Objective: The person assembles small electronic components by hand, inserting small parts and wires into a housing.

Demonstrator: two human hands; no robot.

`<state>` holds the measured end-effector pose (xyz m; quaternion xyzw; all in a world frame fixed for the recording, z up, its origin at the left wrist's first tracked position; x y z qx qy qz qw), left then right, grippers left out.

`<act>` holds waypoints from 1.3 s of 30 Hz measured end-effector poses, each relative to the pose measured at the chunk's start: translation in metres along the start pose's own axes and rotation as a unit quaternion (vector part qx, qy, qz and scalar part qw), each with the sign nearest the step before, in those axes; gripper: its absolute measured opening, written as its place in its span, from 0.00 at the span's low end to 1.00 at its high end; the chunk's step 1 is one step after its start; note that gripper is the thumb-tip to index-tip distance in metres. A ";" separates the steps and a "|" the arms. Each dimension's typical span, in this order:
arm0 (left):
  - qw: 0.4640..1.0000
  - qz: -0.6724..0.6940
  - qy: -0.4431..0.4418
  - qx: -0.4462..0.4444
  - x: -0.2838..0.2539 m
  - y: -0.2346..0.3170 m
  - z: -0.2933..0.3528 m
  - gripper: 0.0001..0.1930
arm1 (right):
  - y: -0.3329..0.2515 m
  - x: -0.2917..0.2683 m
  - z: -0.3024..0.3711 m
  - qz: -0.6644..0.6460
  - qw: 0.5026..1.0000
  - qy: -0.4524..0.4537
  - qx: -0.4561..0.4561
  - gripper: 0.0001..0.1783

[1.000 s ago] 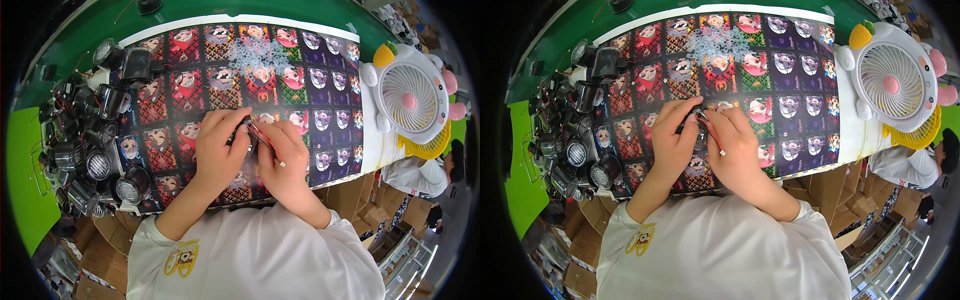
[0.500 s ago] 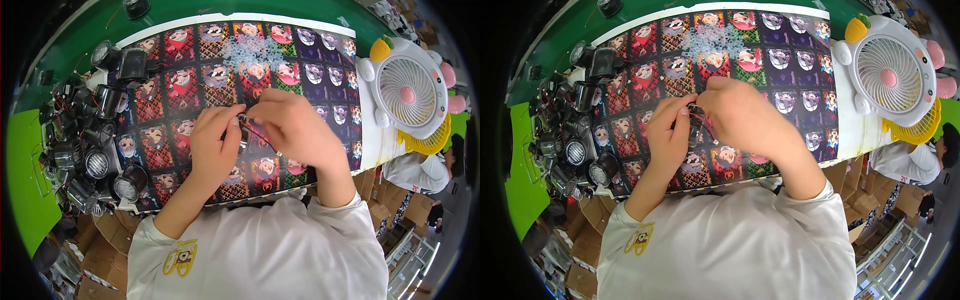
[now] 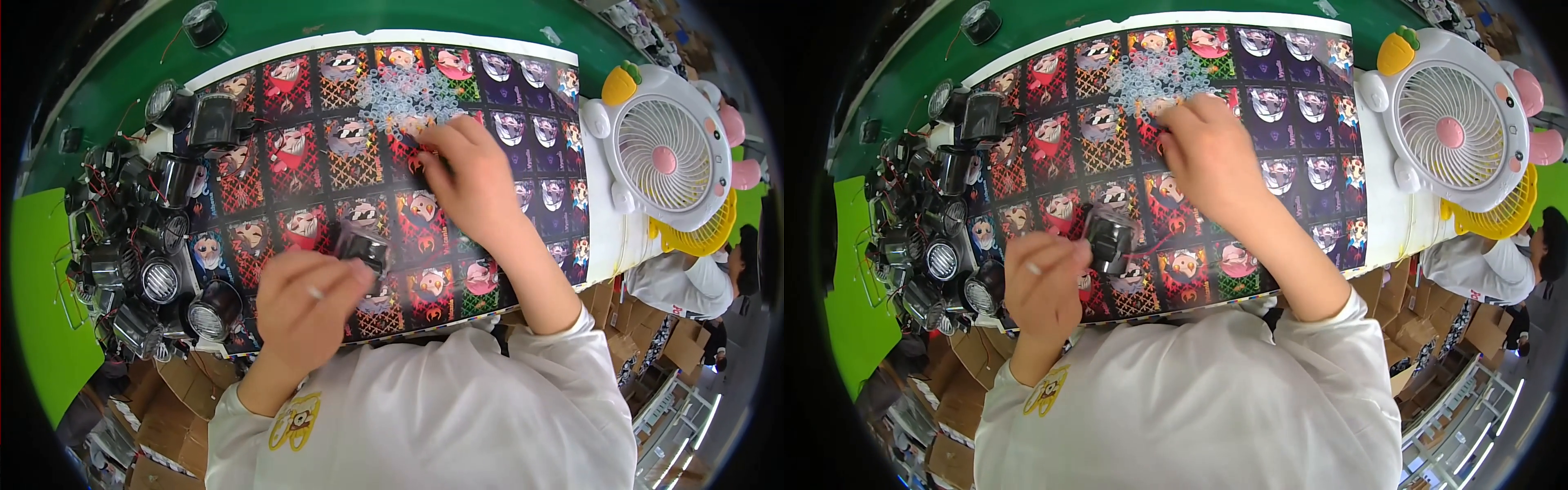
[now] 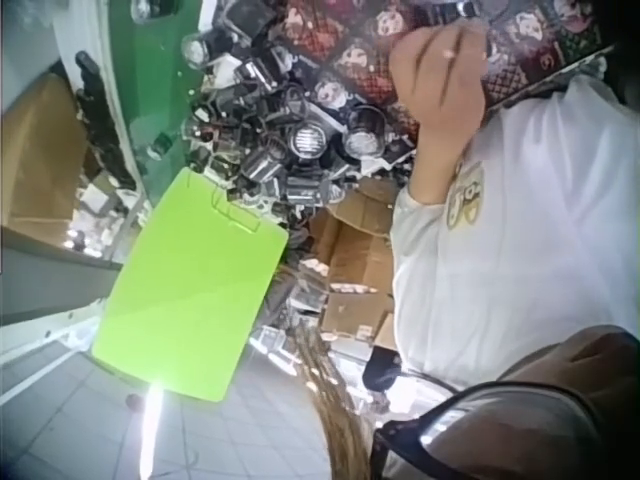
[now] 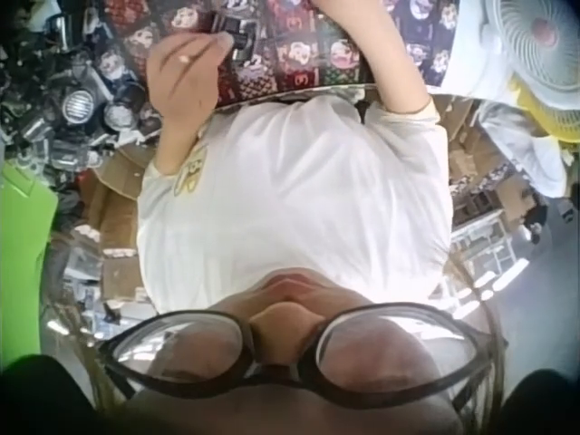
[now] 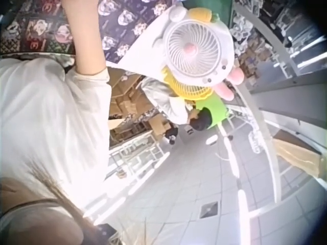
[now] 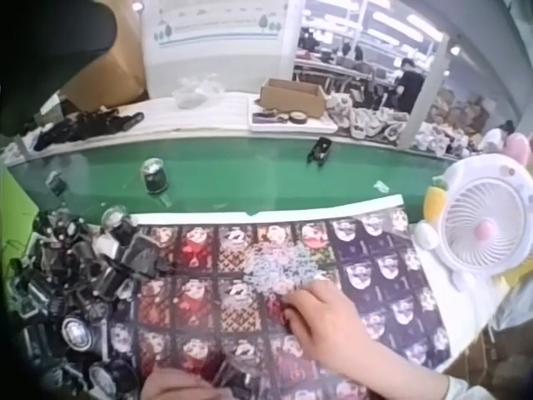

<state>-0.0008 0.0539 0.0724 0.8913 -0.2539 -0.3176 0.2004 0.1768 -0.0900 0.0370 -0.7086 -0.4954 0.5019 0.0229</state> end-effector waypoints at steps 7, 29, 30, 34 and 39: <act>0.976 0.205 -0.011 -0.073 0.026 0.011 -0.008 0.06 | -0.005 0.029 -0.008 0.062 0.993 0.006 -0.103 0.06; 0.976 0.202 0.014 -0.075 0.044 0.006 -0.027 0.10 | -0.058 -0.054 0.009 -0.371 0.853 -0.219 0.294 0.07; 0.980 0.191 0.025 -0.055 0.043 0.006 -0.028 0.10 | -0.059 -0.057 0.006 -0.338 0.891 -0.183 0.242 0.08; 0.986 0.155 0.051 -0.035 0.044 0.007 -0.024 0.12 | -0.072 -0.066 0.004 -0.229 0.968 -0.088 0.047 0.10; 0.989 0.135 0.059 -0.020 0.046 0.013 -0.019 0.14 | -0.074 -0.065 0.012 -0.160 0.986 -0.040 -0.024 0.10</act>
Point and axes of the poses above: each hand's wrist, its own z-axis away from the middle knuckle, its own x-axis out of the palm, y = z × x, the point moved 4 cm from there along -z, towards the middle knuckle, and after that the axes turned 15 degrees about y, right-handed, at the moved point
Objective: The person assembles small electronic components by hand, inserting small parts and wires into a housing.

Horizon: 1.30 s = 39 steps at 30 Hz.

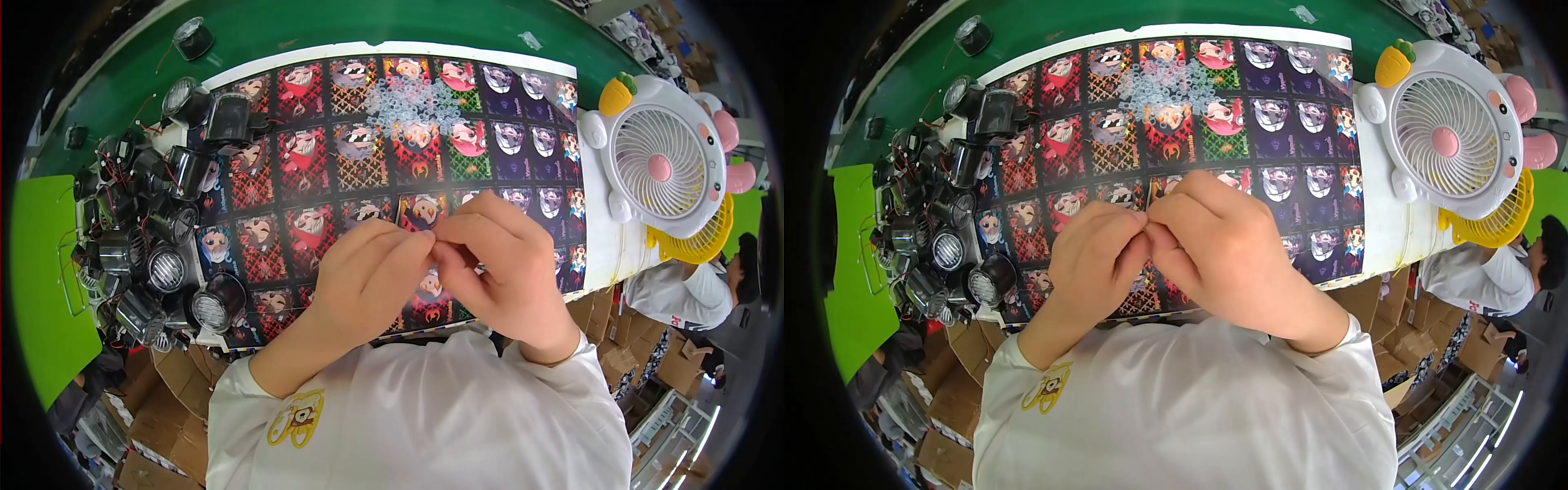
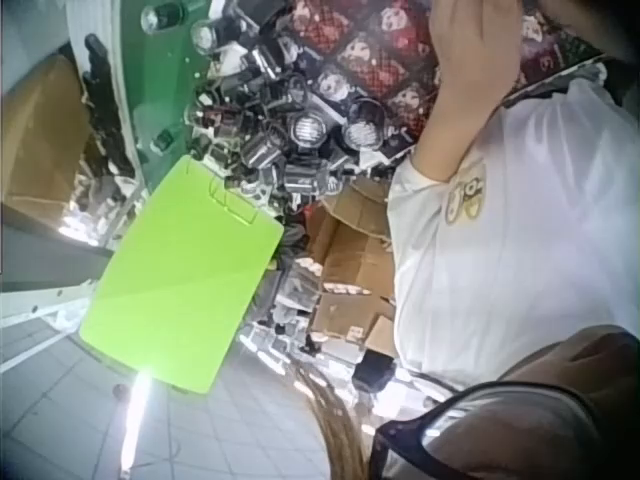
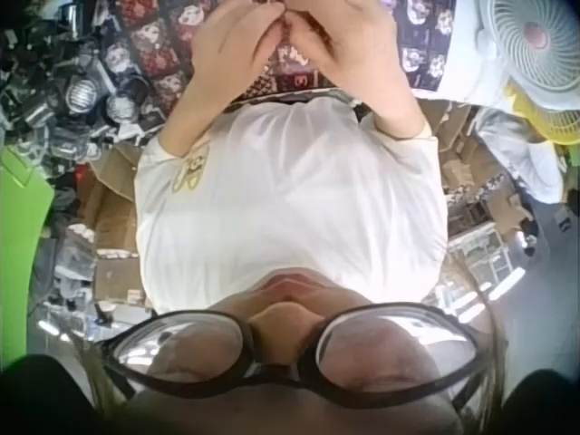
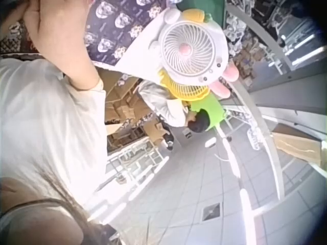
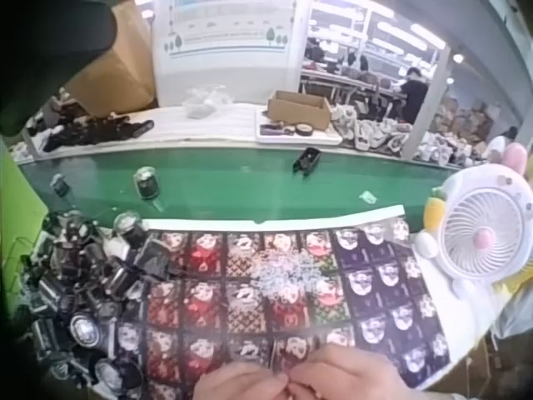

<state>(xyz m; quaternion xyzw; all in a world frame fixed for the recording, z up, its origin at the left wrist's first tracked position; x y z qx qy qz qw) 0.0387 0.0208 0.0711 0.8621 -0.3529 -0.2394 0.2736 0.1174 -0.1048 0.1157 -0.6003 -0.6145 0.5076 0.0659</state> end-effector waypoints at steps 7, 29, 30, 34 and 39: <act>0.989 -0.011 -0.075 -0.130 0.000 -0.031 0.014 0.13 | 0.035 0.014 0.019 -0.288 0.886 0.165 0.324 0.03; 0.954 0.071 -0.045 -0.287 -0.016 -0.043 0.038 0.21 | 0.021 0.056 0.013 -0.094 0.994 0.001 0.050 0.13; 0.952 0.074 -0.046 -0.294 -0.018 -0.043 0.039 0.21 | 0.020 0.056 0.013 -0.095 0.994 0.000 0.050 0.13; 0.946 0.043 -0.066 -0.313 -0.017 -0.042 0.041 0.21 | 0.019 0.058 0.015 -0.101 0.994 -0.004 0.049 0.13; 0.953 0.054 -0.058 -0.293 -0.021 -0.041 0.040 0.22 | 0.017 0.060 0.019 -0.122 0.992 -0.012 0.030 0.13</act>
Point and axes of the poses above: each hand's wrist, its own z-axis away from the middle knuckle, its own x-axis out of the palm, y = z × x, the point moved 4 cm from there along -z, towards the middle knuckle, and after that the axes turned 15 degrees about y, right-handed, at the moved point
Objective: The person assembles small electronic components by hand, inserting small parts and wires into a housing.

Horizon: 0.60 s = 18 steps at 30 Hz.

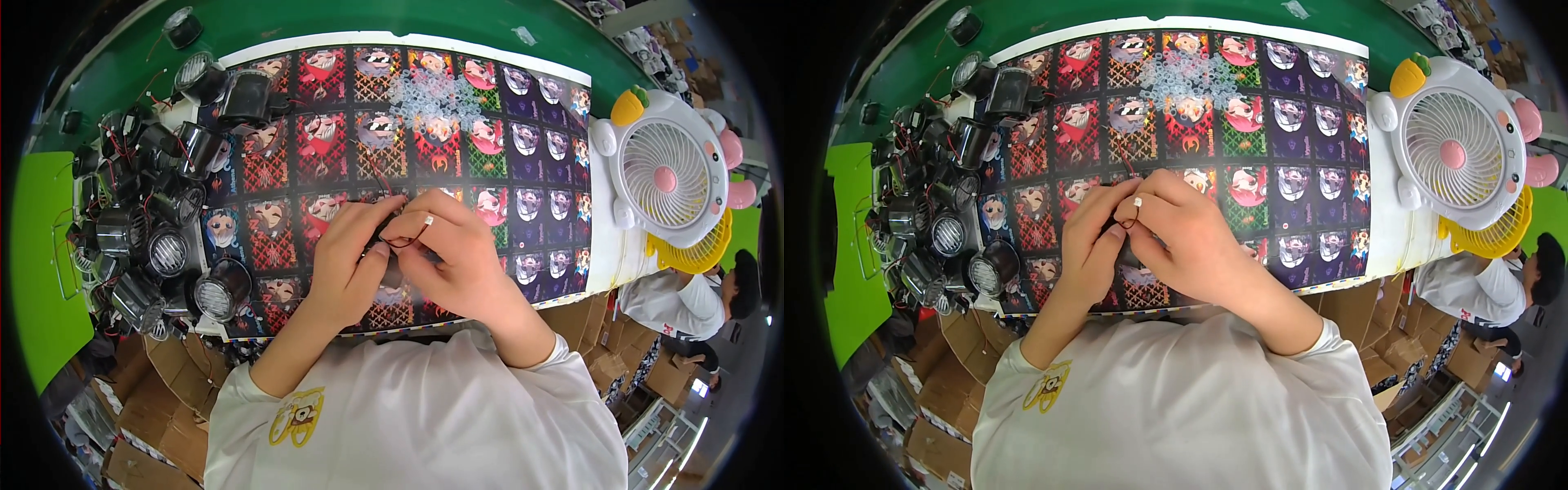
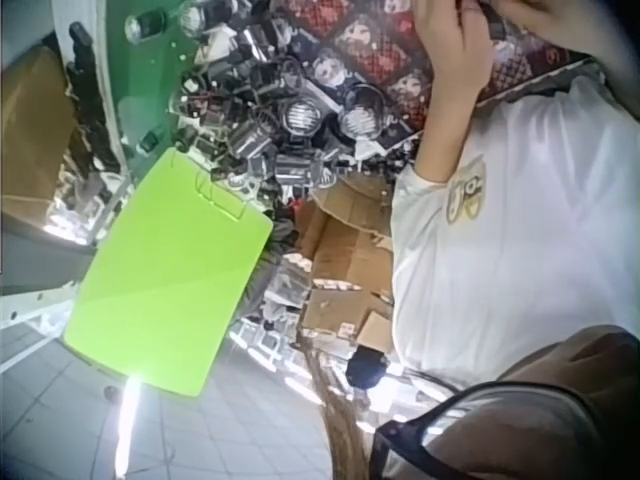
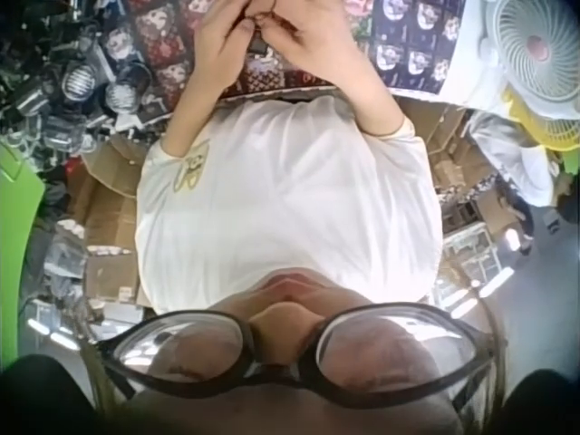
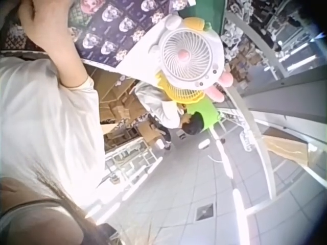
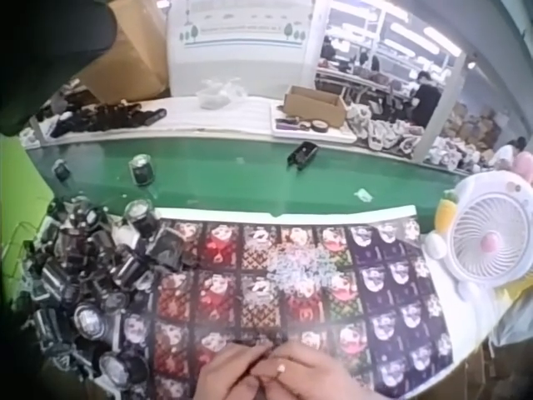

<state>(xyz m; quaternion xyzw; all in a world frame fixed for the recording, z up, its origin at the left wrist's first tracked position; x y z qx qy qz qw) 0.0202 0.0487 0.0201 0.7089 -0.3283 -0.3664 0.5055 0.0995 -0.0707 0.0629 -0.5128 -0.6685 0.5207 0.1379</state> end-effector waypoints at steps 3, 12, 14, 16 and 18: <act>1.000 0.006 -0.007 0.002 0.000 0.000 0.000 0.22 | -0.001 0.002 0.002 0.016 1.000 0.013 0.005 0.13; 0.998 -0.031 0.045 0.006 -0.022 -0.001 0.007 0.20 | 0.031 -0.020 0.019 0.169 0.967 0.097 0.166 0.04; 0.998 -0.015 0.044 -0.032 -0.028 -0.003 0.007 0.20 | 0.038 -0.014 0.023 0.241 0.959 0.054 0.140 0.05; 0.997 -0.059 0.043 -0.011 -0.032 -0.002 0.006 0.21 | 0.032 0.000 0.017 0.286 0.949 0.048 0.127 0.10; 0.996 -0.076 0.045 0.005 -0.032 -0.005 0.006 0.21 | 0.025 0.017 0.012 0.347 0.930 -0.020 0.115 0.13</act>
Point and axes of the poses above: each hand's wrist, its own z-axis away from the middle knuckle, its own x-axis out of the palm, y = z × x, the point moved 4 cm from there along -z, towards the middle knuckle, and after that the axes turned 15 degrees about y, right-handed, at the moved point
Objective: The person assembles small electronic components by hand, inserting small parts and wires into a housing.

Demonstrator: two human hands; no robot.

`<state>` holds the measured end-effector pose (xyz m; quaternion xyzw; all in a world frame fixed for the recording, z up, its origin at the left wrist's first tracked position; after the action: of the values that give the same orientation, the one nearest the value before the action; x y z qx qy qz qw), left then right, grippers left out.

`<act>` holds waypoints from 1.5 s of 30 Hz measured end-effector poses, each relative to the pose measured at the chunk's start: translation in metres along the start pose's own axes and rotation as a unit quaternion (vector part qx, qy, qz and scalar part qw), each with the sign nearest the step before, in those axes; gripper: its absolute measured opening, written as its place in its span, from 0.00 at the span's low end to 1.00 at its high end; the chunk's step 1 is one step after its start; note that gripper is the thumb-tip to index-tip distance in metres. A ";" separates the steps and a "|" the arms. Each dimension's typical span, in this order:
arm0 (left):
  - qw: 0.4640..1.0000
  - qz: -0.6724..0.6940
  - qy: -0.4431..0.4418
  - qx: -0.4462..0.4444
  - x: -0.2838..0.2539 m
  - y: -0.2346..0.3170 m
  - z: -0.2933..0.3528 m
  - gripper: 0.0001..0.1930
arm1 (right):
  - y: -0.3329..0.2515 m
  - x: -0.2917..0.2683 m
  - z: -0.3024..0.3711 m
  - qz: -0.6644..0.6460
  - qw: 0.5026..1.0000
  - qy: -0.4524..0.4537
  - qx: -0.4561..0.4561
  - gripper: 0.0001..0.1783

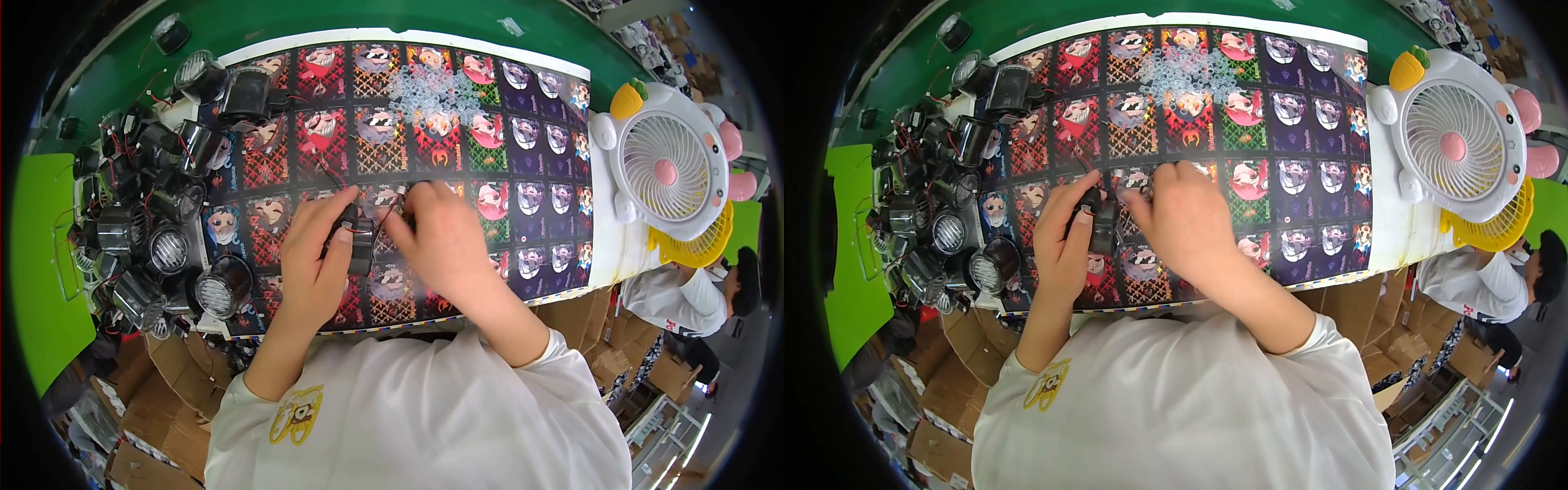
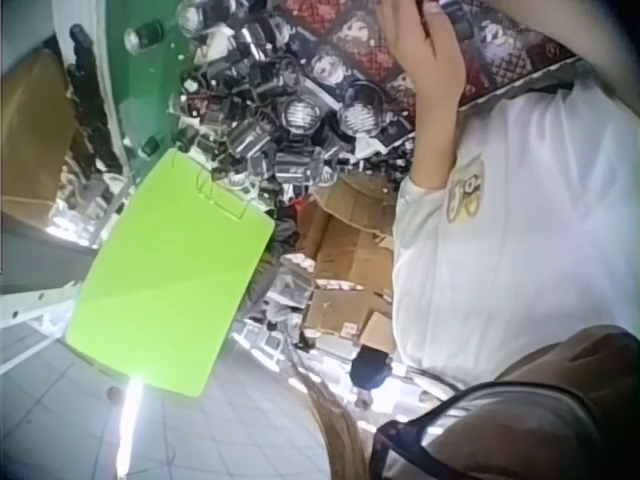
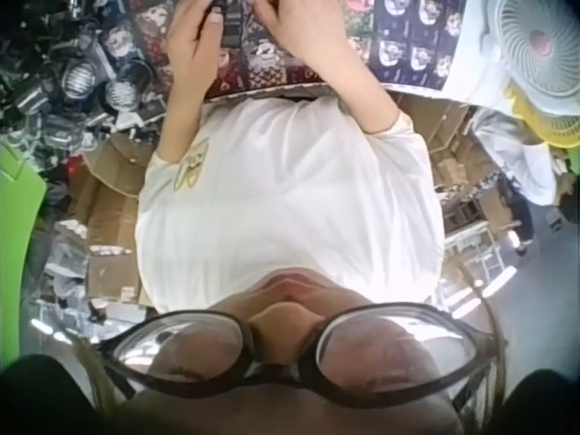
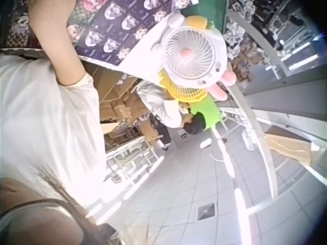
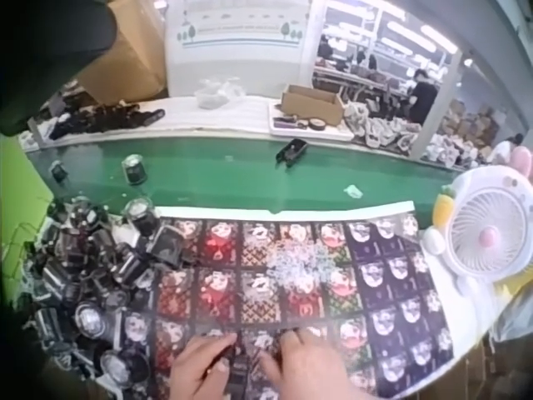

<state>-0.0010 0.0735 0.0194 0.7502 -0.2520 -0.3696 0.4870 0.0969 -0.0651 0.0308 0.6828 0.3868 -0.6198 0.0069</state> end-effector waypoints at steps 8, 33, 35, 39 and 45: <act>0.999 0.019 0.030 -0.029 0.000 -0.001 0.001 0.19 | -0.009 0.012 0.007 -0.020 0.998 -0.021 -0.048 0.09; 1.000 -0.010 0.015 -0.020 0.061 0.016 -0.007 0.17 | 0.003 -0.035 0.018 -0.192 0.973 0.130 -0.015 0.15; 1.000 -0.017 0.015 -0.015 0.062 0.014 -0.006 0.17 | 0.003 -0.033 0.018 -0.195 0.972 0.129 -0.014 0.15; 1.000 -0.006 0.022 0.005 0.062 0.015 -0.008 0.16 | 0.005 -0.033 0.011 -0.197 0.972 0.122 -0.026 0.14; 1.000 -0.002 0.010 0.022 0.060 0.013 -0.009 0.15 | 0.010 -0.051 -0.030 -0.177 0.971 -0.040 -0.154 0.13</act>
<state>0.0419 0.0292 0.0151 0.7649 -0.2533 -0.3572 0.4724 0.1308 -0.0837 0.0762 0.5692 0.5915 -0.5709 0.0173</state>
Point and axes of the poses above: each hand's wrist, its own z-axis away from the middle knuckle, its own x-axis out of the palm, y = z × x, the point moved 4 cm from there along -z, towards the middle knuckle, and after that the axes turned 15 degrees about y, right-handed, at the moved point
